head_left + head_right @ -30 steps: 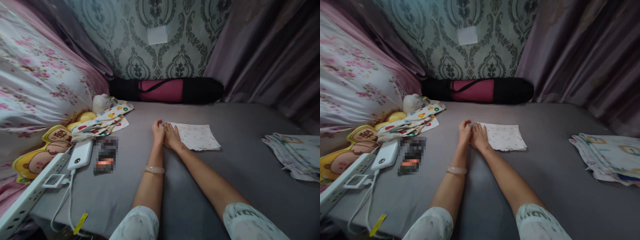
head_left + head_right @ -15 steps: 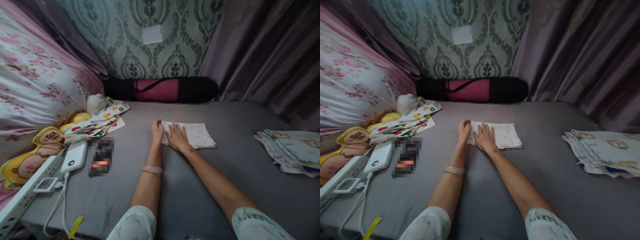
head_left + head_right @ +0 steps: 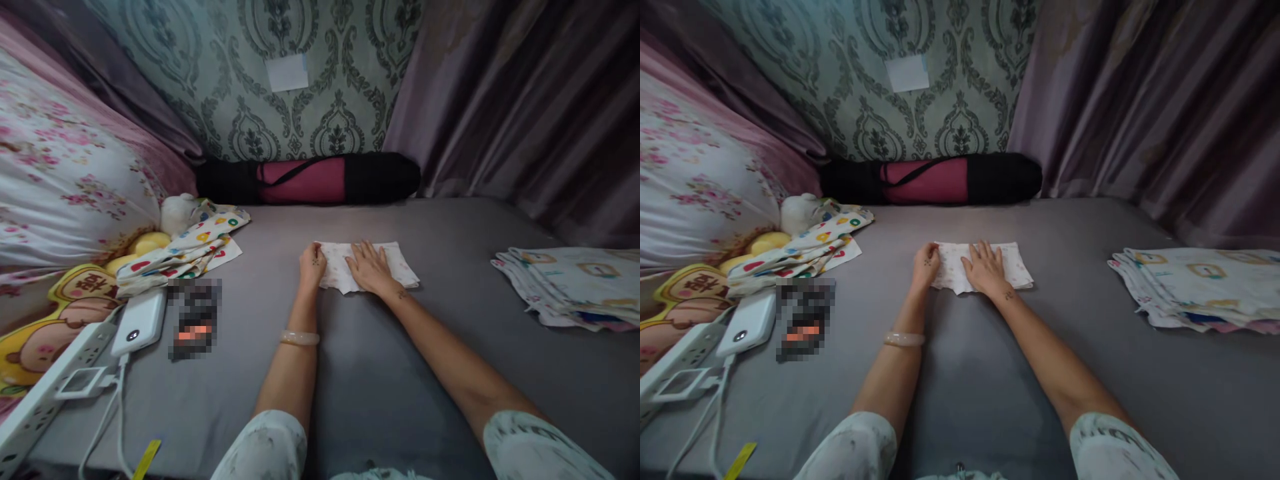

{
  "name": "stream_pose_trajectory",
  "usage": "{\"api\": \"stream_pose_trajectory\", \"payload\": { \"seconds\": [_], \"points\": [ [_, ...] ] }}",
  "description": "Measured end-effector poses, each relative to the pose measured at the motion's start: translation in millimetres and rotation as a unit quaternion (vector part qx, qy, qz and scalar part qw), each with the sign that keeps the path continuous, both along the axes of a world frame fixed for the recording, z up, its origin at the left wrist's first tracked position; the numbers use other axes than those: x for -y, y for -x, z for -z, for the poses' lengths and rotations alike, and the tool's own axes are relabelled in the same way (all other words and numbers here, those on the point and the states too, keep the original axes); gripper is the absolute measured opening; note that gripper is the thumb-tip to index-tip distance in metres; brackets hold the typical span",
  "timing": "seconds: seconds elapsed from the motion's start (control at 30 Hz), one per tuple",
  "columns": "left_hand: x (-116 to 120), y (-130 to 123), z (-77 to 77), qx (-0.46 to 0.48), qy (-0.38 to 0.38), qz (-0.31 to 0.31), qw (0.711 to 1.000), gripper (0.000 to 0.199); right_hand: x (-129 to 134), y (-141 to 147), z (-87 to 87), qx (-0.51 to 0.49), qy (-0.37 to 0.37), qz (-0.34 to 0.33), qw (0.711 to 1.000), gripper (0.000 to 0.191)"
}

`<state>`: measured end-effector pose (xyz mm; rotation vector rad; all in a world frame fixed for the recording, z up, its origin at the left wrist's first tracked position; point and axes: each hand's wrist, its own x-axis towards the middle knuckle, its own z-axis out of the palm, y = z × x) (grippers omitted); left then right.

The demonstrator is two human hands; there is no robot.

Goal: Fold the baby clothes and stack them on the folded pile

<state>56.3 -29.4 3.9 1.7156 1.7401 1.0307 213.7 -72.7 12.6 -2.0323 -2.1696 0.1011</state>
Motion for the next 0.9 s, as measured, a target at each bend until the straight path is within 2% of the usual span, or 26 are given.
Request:
{"api": "stream_pose_trajectory", "payload": {
  "seconds": [0.1, 0.27, 0.43, 0.57, 0.63, 0.73, 0.83, 0.9],
  "points": [
    [2, -1, -0.5, -0.01, 0.0, 0.005, 1.0, 0.03, 1, -11, 6.2, 0.011, 0.02, 0.008, 1.0, 0.062],
    [2, -1, -1.2, -0.015, -0.002, 0.008, 1.0, 0.028, 0, -12, 12.8, 0.01, 0.014, 0.011, 1.0, 0.061],
    [0, 3, 0.9, -0.063, 0.006, -0.001, 0.998, 0.029, 0, -15, 9.0, -0.026, 0.034, 0.0, 0.999, 0.059],
    [1, 10, 4.0, -0.146, 0.014, -0.027, 0.989, 0.035, -4, -34, 0.7, -0.103, 0.031, -0.005, 0.994, 0.054],
    [1, 13, 3.4, -0.177, 0.033, -0.033, 0.983, 0.039, -6, -52, -4.2, -0.143, 0.004, 0.028, 0.989, 0.051],
    [3, 15, 0.0, -0.191, 0.066, -0.034, 0.979, 0.037, -8, -85, -10.0, -0.179, -0.015, 0.134, 0.975, 0.044],
    [4, 15, -3.2, -0.193, 0.095, -0.039, 0.976, 0.033, -5, -117, -10.9, -0.164, 0.011, 0.22, 0.962, 0.035],
    [4, 15, -4.2, -0.195, 0.104, -0.039, 0.974, 0.031, 0, -132, -9.0, -0.136, 0.045, 0.246, 0.959, 0.03]
  ]
}}
